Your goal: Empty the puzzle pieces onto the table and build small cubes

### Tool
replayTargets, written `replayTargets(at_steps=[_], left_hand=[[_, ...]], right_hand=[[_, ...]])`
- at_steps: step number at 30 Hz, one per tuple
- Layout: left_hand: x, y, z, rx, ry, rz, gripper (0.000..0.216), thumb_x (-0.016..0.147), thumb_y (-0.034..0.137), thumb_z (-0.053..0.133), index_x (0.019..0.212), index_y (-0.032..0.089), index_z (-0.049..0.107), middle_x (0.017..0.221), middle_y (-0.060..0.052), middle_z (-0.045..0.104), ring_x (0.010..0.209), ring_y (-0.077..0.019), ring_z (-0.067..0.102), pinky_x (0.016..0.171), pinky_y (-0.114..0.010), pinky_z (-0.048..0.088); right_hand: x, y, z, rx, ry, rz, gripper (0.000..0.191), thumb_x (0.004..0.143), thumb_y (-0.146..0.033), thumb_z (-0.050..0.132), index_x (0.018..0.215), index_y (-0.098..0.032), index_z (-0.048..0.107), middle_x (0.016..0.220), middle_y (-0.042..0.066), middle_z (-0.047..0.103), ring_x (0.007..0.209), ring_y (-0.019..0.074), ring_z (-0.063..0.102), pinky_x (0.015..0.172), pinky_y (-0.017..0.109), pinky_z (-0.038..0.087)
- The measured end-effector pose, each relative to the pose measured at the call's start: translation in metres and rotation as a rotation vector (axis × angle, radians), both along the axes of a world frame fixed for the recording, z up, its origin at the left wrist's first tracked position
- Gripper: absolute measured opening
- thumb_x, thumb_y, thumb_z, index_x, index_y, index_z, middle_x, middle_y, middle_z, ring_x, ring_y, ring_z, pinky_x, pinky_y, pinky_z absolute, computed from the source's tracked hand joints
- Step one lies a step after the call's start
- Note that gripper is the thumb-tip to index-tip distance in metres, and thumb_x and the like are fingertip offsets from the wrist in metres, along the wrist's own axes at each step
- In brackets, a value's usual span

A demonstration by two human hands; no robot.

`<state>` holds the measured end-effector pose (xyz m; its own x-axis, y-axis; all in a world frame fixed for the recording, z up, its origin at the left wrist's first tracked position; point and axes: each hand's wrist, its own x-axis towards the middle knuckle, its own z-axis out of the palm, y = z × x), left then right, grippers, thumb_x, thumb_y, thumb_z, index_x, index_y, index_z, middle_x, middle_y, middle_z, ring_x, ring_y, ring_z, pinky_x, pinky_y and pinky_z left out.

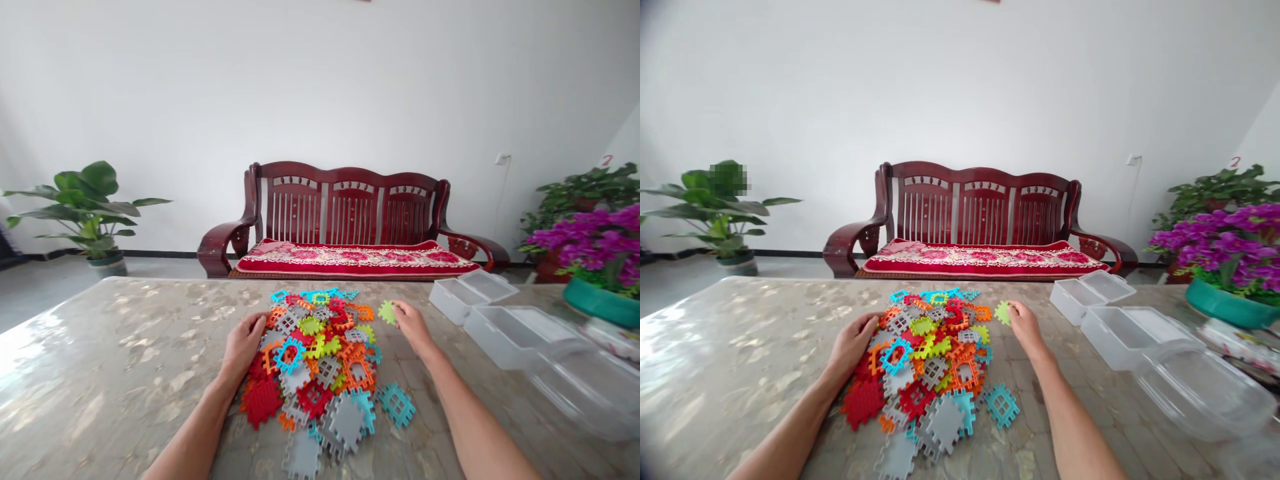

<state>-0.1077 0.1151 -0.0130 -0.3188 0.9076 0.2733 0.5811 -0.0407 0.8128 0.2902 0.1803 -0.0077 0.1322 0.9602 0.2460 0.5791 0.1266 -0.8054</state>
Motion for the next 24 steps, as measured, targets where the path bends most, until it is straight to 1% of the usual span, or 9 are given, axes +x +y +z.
replayTargets(at_steps=[1,3,6,8,10,14,17,20,24], left_hand=[[0.000,0.000,0.000,0.000,0.003,0.003,0.047,0.080,0.050,0.042,0.100,0.019,0.071,0.098,-0.005,0.074,0.092,-0.0240,0.066,0.089,-0.033,0.049],[0.000,0.000,0.001,-0.005,0.012,0.010,0.046,0.080,0.050,0.043,0.100,0.019,0.071,0.098,-0.005,0.074,0.092,-0.0241,0.066,0.088,-0.033,0.049],[0.000,0.000,0.001,-0.017,0.018,0.011,0.047,0.080,0.051,0.042,0.101,0.020,0.071,0.098,-0.005,0.074,0.091,-0.0242,0.066,0.088,-0.032,0.049],[0.000,-0.001,0.001,-0.024,0.018,0.010,0.047,0.080,0.051,0.042,0.101,0.020,0.071,0.098,-0.004,0.074,0.090,-0.0240,0.066,0.088,-0.032,0.049],[0.000,-0.001,0.001,-0.025,0.020,0.016,0.047,0.080,0.050,0.042,0.101,0.020,0.071,0.098,-0.004,0.074,0.090,-0.0238,0.066,0.088,-0.032,0.049],[0.001,-0.001,0.002,-0.009,0.017,0.022,0.046,0.080,0.050,0.042,0.100,0.021,0.071,0.097,-0.004,0.074,0.090,-0.0238,0.066,0.088,-0.031,0.049],[0.000,-0.001,0.001,-0.007,0.014,0.012,0.047,0.079,0.051,0.043,0.100,0.020,0.071,0.098,-0.004,0.074,0.091,-0.0239,0.066,0.088,-0.031,0.049],[-0.001,0.000,0.000,-0.008,0.012,0.009,0.047,0.079,0.051,0.043,0.099,0.020,0.071,0.098,-0.005,0.074,0.092,-0.0241,0.066,0.087,-0.032,0.049],[0.000,0.001,-0.001,0.001,0.001,0.007,0.047,0.079,0.051,0.043,0.100,0.020,0.071,0.098,-0.005,0.074,0.091,-0.0238,0.066,0.088,-0.032,0.049]], right_hand=[[0.009,0.002,-0.004,-0.021,-0.044,-0.026,0.045,0.079,-0.041,0.041,0.105,-0.016,0.068,0.074,0.004,0.070,0.055,0.0178,0.061,0.056,0.029,0.047],[0.021,0.003,-0.011,-0.018,-0.125,-0.078,0.041,0.079,-0.039,0.043,0.101,-0.018,0.070,0.076,0.005,0.071,0.067,0.0205,0.065,0.065,0.031,0.050],[0.031,0.002,-0.019,0.058,-0.227,-0.165,0.035,0.076,-0.036,0.051,0.100,-0.019,0.070,0.097,0.011,0.071,0.095,0.0250,0.065,0.085,0.036,0.048],[0.033,0.000,-0.021,0.089,-0.294,-0.183,0.034,0.075,-0.036,0.056,0.101,-0.020,0.070,0.105,0.012,0.069,0.102,0.0260,0.062,0.091,0.038,0.046],[0.031,-0.001,-0.022,0.096,-0.356,-0.156,0.036,0.074,-0.039,0.061,0.104,-0.021,0.070,0.105,0.010,0.069,0.101,0.0254,0.062,0.090,0.038,0.047],[0.025,-0.003,-0.021,0.057,-0.439,-0.016,0.038,0.072,-0.037,0.066,0.105,-0.021,0.070,0.105,0.009,0.070,0.096,0.0250,0.063,0.089,0.037,0.047],[0.024,0.000,-0.020,0.054,-0.516,0.052,0.031,0.076,-0.028,0.061,0.105,-0.022,0.071,0.112,0.009,0.069,0.102,0.0256,0.062,0.094,0.039,0.043],[0.026,0.003,-0.022,0.089,-0.570,0.100,0.034,0.079,-0.020,0.054,0.109,-0.022,0.070,0.122,0.007,0.066,0.114,0.0243,0.058,0.101,0.042,0.038],[0.025,0.003,-0.024,0.112,-0.585,0.118,0.041,0.079,-0.013,0.049,0.113,-0.025,0.068,0.127,0.004,0.063,0.116,0.0211,0.056,0.102,0.040,0.037]])
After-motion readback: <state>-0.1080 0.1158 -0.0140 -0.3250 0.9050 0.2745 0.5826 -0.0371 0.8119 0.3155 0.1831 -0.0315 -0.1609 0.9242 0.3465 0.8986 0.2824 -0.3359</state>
